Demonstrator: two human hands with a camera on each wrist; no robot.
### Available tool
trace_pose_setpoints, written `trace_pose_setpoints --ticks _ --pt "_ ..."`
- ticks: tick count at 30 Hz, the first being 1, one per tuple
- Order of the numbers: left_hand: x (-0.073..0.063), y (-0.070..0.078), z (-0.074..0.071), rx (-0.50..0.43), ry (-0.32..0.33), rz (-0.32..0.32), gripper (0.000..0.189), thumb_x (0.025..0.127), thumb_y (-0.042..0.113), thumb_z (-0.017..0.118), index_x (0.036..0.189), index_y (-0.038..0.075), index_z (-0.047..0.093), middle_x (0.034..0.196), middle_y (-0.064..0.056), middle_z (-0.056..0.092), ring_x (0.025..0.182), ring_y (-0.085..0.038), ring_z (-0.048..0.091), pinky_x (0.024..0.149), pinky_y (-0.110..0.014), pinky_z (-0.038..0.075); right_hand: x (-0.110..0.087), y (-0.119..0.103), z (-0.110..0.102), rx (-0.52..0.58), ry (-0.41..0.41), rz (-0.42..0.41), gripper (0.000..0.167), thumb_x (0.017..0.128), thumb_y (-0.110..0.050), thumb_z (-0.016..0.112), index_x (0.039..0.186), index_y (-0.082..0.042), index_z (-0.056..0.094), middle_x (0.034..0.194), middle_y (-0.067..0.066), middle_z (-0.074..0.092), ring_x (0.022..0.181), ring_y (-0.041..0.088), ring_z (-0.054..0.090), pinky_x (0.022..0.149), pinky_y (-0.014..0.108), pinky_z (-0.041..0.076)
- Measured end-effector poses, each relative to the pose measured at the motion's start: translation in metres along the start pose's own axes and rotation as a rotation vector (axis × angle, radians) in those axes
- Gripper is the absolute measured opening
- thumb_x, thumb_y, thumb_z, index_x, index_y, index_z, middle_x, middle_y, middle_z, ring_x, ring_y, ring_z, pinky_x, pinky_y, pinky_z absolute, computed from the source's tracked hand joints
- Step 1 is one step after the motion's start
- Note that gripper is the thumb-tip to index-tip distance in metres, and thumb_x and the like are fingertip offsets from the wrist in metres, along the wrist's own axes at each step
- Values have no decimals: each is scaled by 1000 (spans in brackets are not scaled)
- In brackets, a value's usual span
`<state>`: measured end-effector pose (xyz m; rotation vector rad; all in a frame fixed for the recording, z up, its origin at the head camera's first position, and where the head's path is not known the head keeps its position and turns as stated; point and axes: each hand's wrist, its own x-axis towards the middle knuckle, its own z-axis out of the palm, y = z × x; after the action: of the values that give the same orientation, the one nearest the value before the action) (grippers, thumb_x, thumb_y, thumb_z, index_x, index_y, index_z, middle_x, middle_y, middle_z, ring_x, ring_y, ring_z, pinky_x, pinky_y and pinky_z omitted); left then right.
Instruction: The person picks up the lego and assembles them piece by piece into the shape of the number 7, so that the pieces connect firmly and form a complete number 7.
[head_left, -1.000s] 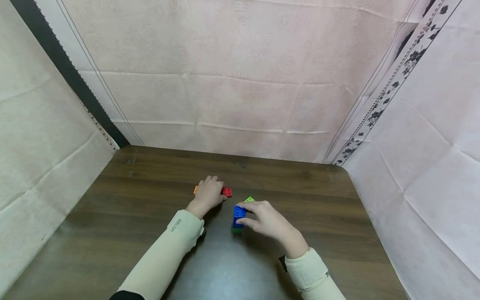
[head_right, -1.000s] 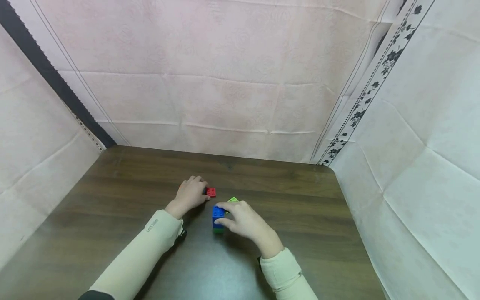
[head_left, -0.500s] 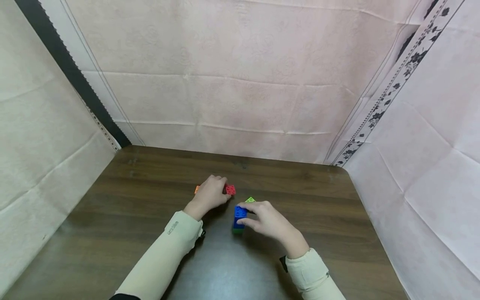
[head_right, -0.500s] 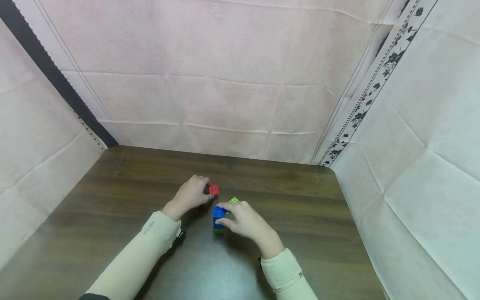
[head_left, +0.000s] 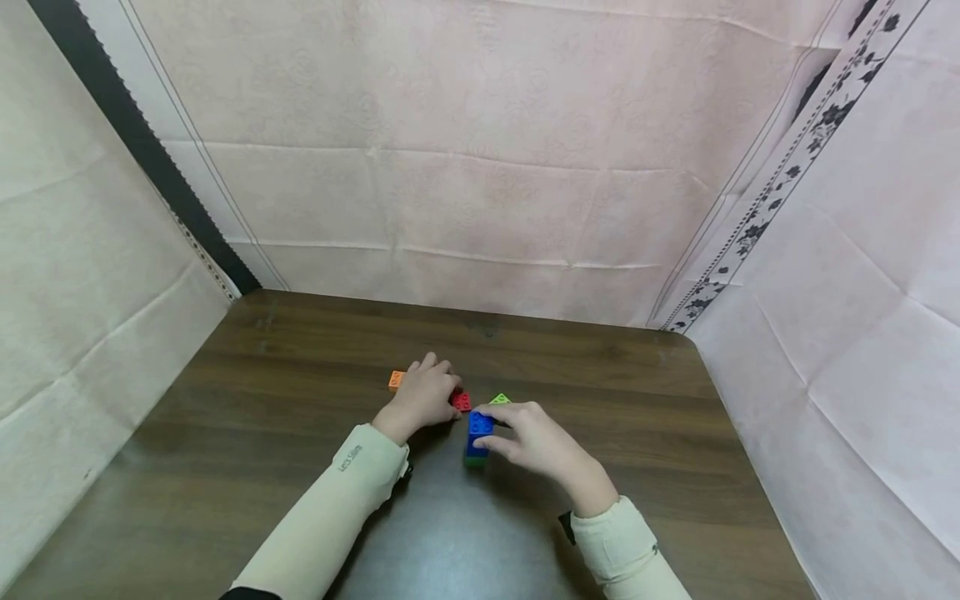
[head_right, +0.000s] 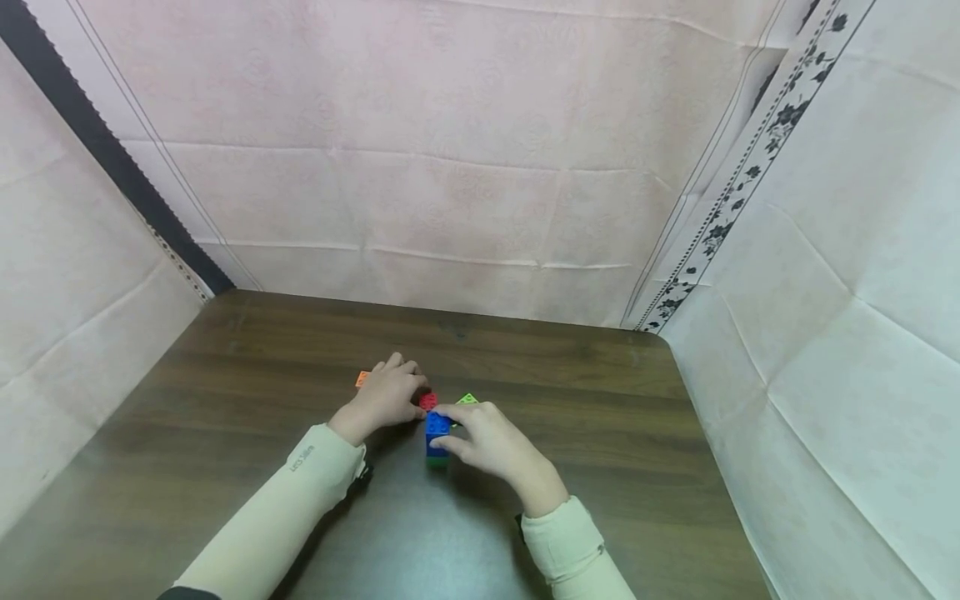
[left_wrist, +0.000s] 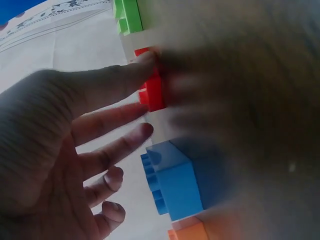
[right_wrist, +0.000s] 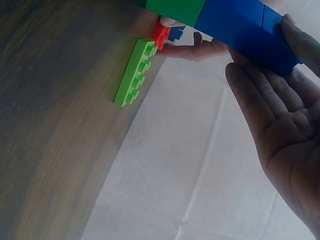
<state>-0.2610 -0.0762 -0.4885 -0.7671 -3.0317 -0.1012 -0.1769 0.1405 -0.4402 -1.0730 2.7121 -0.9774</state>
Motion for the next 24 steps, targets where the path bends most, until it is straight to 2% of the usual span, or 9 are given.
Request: trace_pose_setpoints --ticks 3,6,11,15,21,24 --pt "0 1 2 -17 2 20 42 82 50 80 115 24 77 120 1 62 104 -22 43 81 -37 40 0 0 0 -2 -7 5 43 96 -30 70 134 -12 64 127 -1 68 113 8 64 96 32 52" --pt "-1 1 4 -42 13 23 37 84 48 80 113 26 78 120 3 63 105 -21 44 82 -36 40 0 -1 -1 3 -8 5 43 96 -29 70 134 -9 64 128 0 67 114 10 64 96 33 52" --pt "0 1 3 -139 50 6 30 85 37 81 108 17 77 106 1 69 97 -20 49 82 -35 46 0 0 -1 18 -1 -7 40 96 -28 71 132 -13 65 125 -1 68 113 8 64 96 32 53" --pt "-2 0 -1 -246 40 -10 29 86 31 80 108 13 73 98 0 68 93 -18 51 80 -35 51 0 0 -1 16 4 -17 38 95 -27 71 131 -14 66 124 -3 69 111 6 64 95 30 52" --pt "-12 -1 -8 -344 9 -15 35 91 30 76 120 13 71 110 -1 67 99 -18 53 87 -37 51 0 1 -1 16 3 -12 39 96 -28 71 132 -14 65 124 -3 69 112 7 64 96 31 52" --pt "-21 0 -14 -360 24 -13 37 90 32 76 123 16 71 113 0 66 99 -17 52 87 -37 52 0 1 -1 27 -2 -10 40 96 -28 71 132 -14 65 122 -3 69 111 7 64 96 32 52"
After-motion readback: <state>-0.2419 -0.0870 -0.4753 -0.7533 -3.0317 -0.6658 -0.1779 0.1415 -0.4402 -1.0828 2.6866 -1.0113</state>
